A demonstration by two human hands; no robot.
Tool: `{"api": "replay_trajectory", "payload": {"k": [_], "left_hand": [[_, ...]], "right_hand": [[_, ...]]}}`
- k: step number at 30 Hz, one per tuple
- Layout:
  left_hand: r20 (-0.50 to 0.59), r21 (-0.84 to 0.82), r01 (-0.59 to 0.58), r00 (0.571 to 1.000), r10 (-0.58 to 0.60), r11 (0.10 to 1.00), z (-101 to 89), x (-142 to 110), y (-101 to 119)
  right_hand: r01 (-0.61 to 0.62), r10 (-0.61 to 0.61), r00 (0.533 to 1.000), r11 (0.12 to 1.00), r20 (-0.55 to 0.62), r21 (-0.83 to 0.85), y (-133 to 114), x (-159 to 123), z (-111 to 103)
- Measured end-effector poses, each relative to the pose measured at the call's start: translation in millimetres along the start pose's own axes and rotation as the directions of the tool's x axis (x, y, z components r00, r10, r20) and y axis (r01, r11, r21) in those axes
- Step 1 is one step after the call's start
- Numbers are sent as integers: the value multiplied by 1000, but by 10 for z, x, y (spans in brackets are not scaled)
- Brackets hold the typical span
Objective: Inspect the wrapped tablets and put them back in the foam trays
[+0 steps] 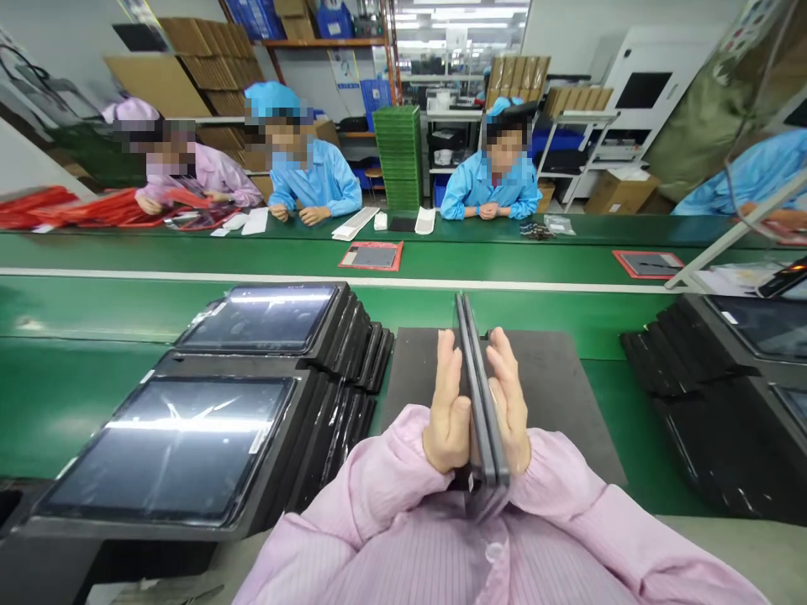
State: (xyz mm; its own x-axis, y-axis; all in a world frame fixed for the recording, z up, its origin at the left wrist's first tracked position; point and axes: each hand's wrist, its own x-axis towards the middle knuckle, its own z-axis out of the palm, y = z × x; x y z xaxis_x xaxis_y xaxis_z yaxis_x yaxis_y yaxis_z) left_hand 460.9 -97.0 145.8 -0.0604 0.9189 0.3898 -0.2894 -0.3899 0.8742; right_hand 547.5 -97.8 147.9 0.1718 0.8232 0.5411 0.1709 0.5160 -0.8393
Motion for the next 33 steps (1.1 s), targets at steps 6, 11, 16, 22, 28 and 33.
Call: {"api": "replay_trajectory", "payload": {"k": [6,11,16,22,28,33], "left_hand": [[27,18,179,983,-180,984,256,548,469],[-53,-83,327,942,-332,941,297,698,527],[-81,-173,396,907,-414,902,323,846,538],[-109,-238,338,923,-370,911,300,970,407],[-110,-214,306,936,-334,928,300,1012,393],[-71,-53,154,985,-157,987,178,917,174]], "right_hand": [[-392,391,918,867,68,308,-448,593,126],[-475,482,873,806,74,352,-514,743,190],[-499,502,858,764,110,409,-434,867,250],[-523,518,844,739,138,425,-357,965,302],[-502,498,857,749,132,433,-305,1017,330],[-370,381,924,878,25,304,-51,885,303]]}}
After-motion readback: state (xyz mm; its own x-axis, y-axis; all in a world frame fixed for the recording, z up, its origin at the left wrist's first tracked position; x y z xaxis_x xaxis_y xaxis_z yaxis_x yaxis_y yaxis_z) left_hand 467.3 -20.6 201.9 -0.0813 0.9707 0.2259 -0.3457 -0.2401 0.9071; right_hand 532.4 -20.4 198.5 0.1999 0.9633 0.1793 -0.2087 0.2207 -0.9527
